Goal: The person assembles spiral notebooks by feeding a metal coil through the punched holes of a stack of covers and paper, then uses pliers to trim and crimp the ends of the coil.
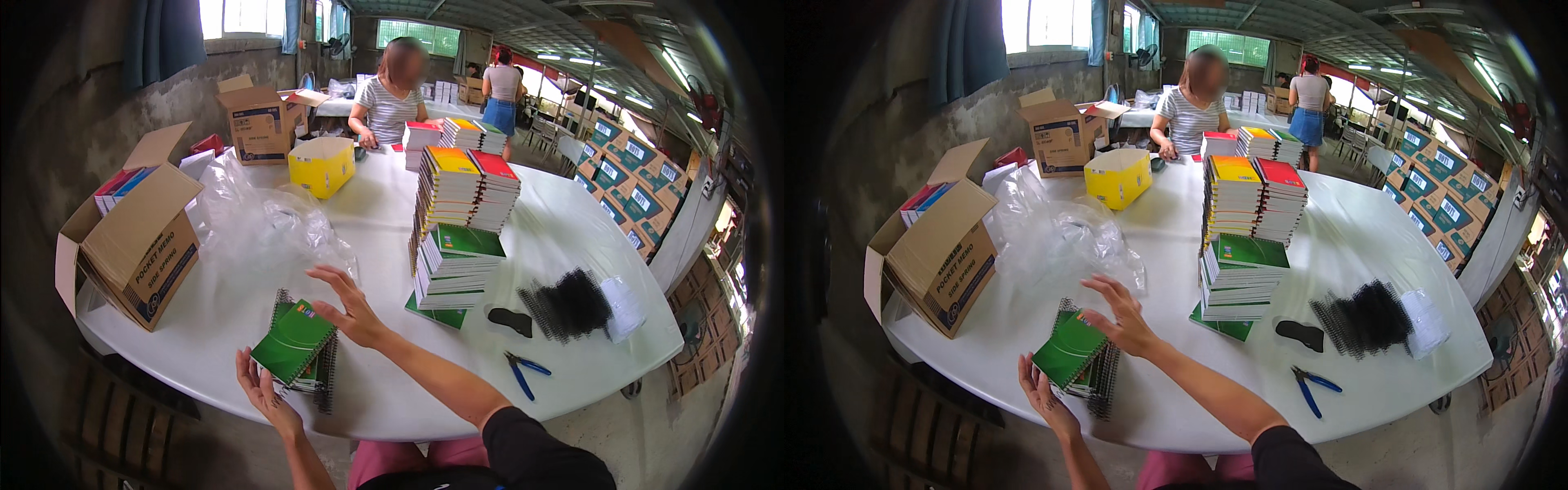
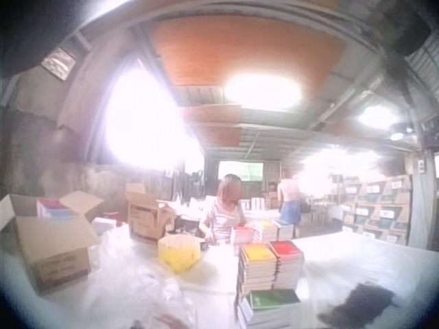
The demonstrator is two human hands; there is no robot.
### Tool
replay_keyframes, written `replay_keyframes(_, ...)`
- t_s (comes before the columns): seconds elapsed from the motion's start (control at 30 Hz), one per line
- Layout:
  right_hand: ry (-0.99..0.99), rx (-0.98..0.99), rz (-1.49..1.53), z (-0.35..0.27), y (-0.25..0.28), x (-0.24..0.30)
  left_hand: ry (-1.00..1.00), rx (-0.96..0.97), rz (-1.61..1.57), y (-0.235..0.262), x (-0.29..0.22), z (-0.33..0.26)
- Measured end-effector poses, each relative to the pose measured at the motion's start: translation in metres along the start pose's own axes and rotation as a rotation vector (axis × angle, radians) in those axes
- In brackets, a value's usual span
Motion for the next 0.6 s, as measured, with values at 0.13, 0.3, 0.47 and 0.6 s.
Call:
replay_keyframes(0.13,-0.314,-0.014,0.462,-0.03,-0.029,-0.04,-0.1,0.15,0.029,0.002,0.008,0.002)
replay_keyframes(0.3,-0.499,-0.16,0.565,-0.013,-0.046,-0.04,-0.034,0.022,-0.097,-0.004,0.017,0.01)
replay_keyframes(0.47,-0.566,-0.36,0.834,-0.008,-0.06,-0.021,-0.081,-0.094,0.027,-0.012,0.024,0.016)
replay_keyframes(0.6,-0.536,-0.343,0.758,-0.008,-0.059,-0.034,-0.006,-0.134,-0.15,-0.02,0.018,0.012)
Point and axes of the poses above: each hand's wrist, its own z-axis towards the middle knuckle, its own y-axis out of the back of the hand, x = y × z, the point moved 1 cm from there along z, towards the middle knuckle, and after that the axes turned 9 degrees about -z, right-handed, at the moved point
